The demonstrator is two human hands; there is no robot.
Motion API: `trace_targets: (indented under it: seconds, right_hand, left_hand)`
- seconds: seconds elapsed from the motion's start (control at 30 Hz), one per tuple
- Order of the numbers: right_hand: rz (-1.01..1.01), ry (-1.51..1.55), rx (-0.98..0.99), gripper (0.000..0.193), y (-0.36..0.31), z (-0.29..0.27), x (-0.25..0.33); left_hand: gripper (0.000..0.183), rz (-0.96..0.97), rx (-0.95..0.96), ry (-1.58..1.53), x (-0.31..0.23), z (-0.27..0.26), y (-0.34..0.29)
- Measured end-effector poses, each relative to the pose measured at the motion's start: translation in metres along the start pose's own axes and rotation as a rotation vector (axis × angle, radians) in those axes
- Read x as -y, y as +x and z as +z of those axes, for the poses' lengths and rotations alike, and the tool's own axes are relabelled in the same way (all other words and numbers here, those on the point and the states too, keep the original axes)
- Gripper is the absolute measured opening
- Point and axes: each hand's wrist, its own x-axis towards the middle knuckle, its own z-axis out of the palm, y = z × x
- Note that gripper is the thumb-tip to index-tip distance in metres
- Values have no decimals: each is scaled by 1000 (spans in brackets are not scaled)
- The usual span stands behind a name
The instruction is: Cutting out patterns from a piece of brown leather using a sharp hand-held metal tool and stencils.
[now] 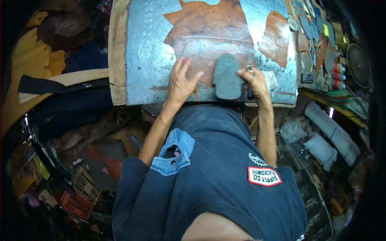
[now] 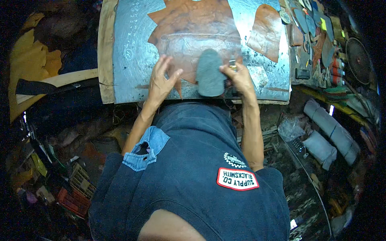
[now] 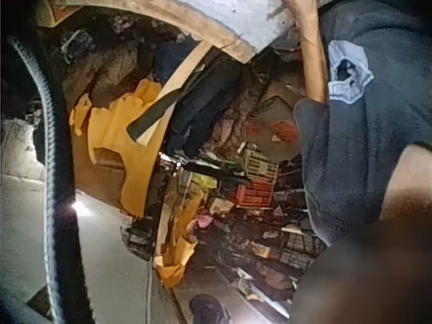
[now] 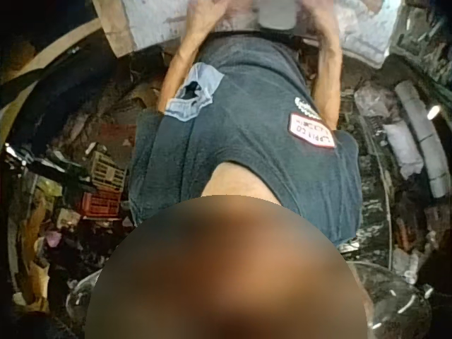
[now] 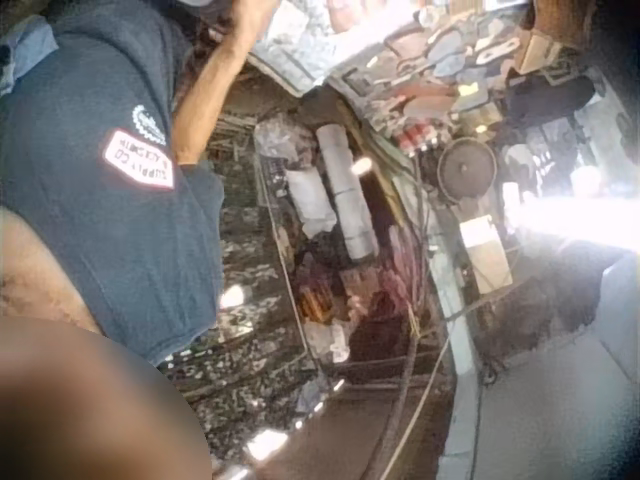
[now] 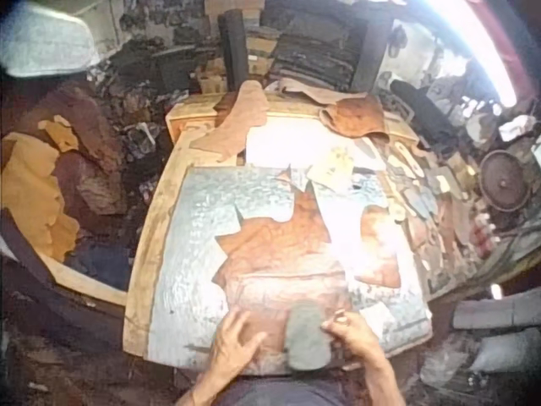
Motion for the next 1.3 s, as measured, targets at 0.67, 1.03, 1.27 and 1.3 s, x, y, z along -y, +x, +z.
trace_targets:
  seconds: [0.67,1.03,1.27,1.3]
  right_hand:
    - [-347,-306,204,35,69,14,-10]
    - [-555,-186,146,29,91,25,-33]
    - [-398,-118,276,34,84,10,-17]
    - [-410,-127,272,33,78,5,-12]
  left_hand:
    - [75,-728,-70,-534,-22,28,21]
    - [71,-531,-373,-220,-25,52,11]
    - [78,-769,-352,-799,8,17,14]
    - [77,-751,-309,-684,4,22,14]
